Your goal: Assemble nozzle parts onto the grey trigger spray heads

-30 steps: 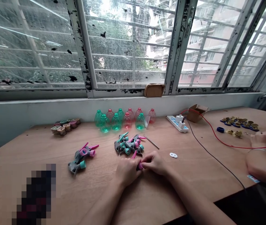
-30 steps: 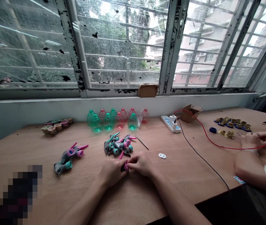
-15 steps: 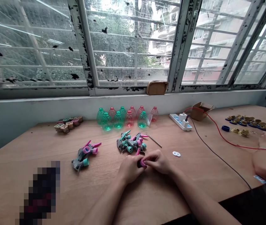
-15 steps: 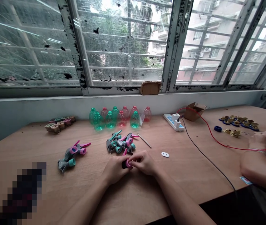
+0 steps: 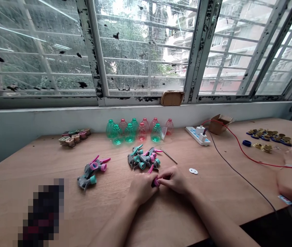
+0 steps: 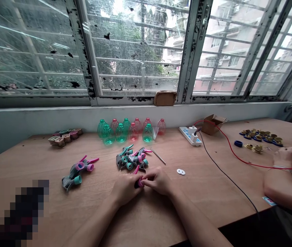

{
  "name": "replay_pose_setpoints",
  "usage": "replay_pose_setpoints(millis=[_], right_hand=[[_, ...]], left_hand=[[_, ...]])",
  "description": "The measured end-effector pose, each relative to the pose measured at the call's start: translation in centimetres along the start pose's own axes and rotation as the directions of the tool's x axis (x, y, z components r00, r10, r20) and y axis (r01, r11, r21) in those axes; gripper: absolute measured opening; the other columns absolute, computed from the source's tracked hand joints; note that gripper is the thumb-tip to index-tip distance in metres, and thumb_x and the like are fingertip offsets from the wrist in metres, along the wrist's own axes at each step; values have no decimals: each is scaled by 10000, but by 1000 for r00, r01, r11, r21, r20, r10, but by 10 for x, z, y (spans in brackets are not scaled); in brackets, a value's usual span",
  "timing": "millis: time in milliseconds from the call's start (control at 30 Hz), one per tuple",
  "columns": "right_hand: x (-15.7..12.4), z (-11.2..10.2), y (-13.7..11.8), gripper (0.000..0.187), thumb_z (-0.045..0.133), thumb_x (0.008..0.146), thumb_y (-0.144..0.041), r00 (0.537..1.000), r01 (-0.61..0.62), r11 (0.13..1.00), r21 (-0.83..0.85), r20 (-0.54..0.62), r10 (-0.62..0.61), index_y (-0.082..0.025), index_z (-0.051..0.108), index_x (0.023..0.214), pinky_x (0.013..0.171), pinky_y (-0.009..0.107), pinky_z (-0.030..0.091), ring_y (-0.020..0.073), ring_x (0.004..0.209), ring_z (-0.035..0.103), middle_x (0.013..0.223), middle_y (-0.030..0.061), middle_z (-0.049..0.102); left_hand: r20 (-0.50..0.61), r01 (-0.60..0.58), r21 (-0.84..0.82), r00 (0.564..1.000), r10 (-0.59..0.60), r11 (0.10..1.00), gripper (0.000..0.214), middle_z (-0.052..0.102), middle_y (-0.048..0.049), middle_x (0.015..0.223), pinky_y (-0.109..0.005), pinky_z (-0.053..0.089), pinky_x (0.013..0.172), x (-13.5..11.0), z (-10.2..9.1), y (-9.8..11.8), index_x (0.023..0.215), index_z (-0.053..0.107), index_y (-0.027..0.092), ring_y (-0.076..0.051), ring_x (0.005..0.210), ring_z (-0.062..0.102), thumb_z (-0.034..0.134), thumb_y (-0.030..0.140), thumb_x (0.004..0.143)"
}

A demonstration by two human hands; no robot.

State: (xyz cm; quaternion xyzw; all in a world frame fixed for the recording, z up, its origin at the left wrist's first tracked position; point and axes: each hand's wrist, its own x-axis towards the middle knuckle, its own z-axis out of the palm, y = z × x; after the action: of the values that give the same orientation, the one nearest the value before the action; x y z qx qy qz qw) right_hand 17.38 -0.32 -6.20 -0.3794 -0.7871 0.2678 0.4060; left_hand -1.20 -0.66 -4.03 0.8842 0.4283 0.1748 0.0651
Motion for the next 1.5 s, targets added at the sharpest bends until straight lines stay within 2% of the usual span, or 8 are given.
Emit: replay_pose_setpoints(millis=[200,333,400,600,767,900,1067,1500], right_hand=[[1,3,3,164,657,777,-286,996,-90,995,49,27,89,-169,772,782,487,208,362,116,541,544,631,29,691],[2,3,3,250,640,792,-359,972,-215,956,200,143,189,-141,762,784,438,196,344,103,484,513,588,32,665],[3,2,2,280,630,804,-387,973,-207,950,236,154,174,-138,758,803,457,199,368,106,506,522,605,36,660],[2,3,7,300,614,816,-399,984,-118,984,135,-118,134,-154,728,946,468,203,351,91,495,460,575,-5,586],[3,3,9,217,605,812,-337,995,-79,994,-75,-75,73,-170,731,753,521,211,370,106,550,505,616,6,633],[4,0,10,202,599,809,-316,993,-107,989,-104,-55,102,-171,729,757,521,206,367,109,560,526,627,2,647],[4,-2,11,206,599,807,-315,990,-135,985,-103,-55,130,-163,731,761,510,205,362,111,549,527,608,3,638],[5,-4,14,229,584,810,-329,991,-133,982,-131,-38,129,-156,709,724,512,203,354,110,546,500,578,0,608]], left_hand=[[19,2,91,1000,-4,996,146,715,-49,835,-273,433,649,0,0,0,894,658,235,-233,771,668,577,260,775],[12,-12,122,1000,11,992,165,721,-56,864,-288,441,664,1,-1,0,916,658,235,-248,795,670,590,279,772],[-11,-30,121,999,32,992,169,723,-49,874,-293,447,680,1,-3,0,928,660,240,-245,803,669,574,280,788],[-288,84,55,955,-65,995,434,653,-74,1160,-312,454,858,2,-16,-28,1254,541,227,-233,1015,598,502,191,823],[-453,289,35,858,-242,957,530,636,-67,1160,-380,421,930,4,-21,-67,1326,471,218,-265,1044,537,425,102,811],[-456,356,-13,830,-322,935,490,628,-71,1163,-393,422,927,6,-14,-84,1266,511,196,-268,1008,532,402,87,801],[-443,307,-73,843,-307,949,458,604,-84,1162,-393,397,990,8,-9,-89,1163,562,176,-255,1088,514,392,47,758],[-467,260,-359,781,-414,896,452,552,-93,1137,-358,471,958,12,-6,-100,1114,555,164,-221,1078,559,398,41,708]])
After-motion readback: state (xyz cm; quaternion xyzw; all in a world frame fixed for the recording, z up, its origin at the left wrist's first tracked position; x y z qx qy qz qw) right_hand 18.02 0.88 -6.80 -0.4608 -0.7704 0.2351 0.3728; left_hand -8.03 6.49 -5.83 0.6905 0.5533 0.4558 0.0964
